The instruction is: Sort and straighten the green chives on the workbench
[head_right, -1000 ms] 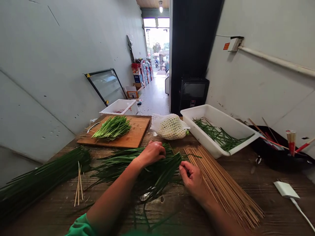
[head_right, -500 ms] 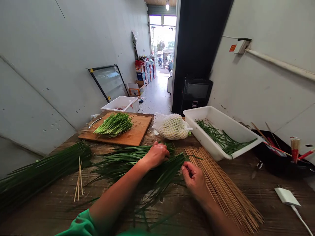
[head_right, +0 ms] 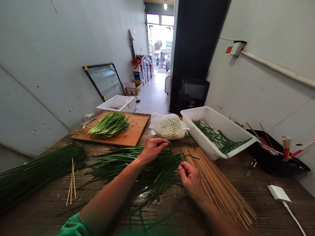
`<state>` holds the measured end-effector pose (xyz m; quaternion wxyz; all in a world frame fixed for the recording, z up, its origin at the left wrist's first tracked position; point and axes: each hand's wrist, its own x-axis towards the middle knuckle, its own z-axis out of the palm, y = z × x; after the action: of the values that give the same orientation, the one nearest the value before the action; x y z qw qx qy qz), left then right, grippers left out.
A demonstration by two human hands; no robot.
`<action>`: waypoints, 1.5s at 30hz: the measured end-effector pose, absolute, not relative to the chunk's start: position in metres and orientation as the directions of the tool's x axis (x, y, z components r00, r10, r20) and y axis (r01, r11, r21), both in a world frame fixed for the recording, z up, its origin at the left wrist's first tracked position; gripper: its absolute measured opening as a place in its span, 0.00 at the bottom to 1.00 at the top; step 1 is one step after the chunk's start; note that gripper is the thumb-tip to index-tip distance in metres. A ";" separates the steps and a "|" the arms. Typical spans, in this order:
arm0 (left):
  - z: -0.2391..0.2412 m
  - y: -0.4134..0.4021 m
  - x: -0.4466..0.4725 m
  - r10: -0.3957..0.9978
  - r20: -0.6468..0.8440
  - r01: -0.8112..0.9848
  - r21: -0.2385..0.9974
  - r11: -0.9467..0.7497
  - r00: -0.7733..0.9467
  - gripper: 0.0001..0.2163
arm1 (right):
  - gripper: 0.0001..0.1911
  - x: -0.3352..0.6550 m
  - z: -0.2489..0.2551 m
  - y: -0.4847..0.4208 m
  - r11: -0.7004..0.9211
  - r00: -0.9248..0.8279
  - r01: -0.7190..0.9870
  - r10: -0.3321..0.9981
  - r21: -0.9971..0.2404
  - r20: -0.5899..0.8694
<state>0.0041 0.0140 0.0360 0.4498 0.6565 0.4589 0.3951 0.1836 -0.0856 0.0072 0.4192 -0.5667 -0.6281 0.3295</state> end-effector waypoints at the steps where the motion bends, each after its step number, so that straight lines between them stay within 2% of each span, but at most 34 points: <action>1: 0.036 0.014 0.004 0.957 0.096 0.220 0.962 -0.160 0.274 0.11 | 0.15 0.183 0.008 -0.086 0.137 -0.006 0.433 0.989 -0.891 0.149; 5: 0.039 0.013 0.006 0.952 0.021 0.140 0.988 -0.067 0.306 0.10 | 0.15 0.181 0.010 -0.087 0.129 -0.016 0.428 0.991 -0.895 0.135; 10: 0.046 0.007 0.010 0.969 -0.022 0.197 0.980 -0.028 0.245 0.06 | 0.15 0.179 0.012 -0.087 0.170 -0.029 0.454 0.984 -0.875 0.176; 25: 0.046 0.006 0.010 0.974 0.055 0.206 0.973 -0.102 0.220 0.06 | 0.16 0.180 0.008 -0.085 0.151 -0.028 0.473 0.987 -0.868 0.157; 35: 0.041 0.009 0.010 0.972 0.143 0.388 0.898 -0.206 0.185 0.05 | 0.16 0.179 0.011 -0.085 0.146 -0.014 0.472 0.987 -0.869 0.158; 45: 0.044 0.007 0.010 0.971 0.156 0.428 0.876 -0.220 0.180 0.05 | 0.18 0.179 0.008 -0.087 0.120 -0.027 0.453 0.992 -0.883 0.121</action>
<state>0.0099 0.0074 0.0443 0.3550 0.6810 0.5137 0.3824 0.1790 -0.0869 0.0084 0.3999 -0.5714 -0.6325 0.3370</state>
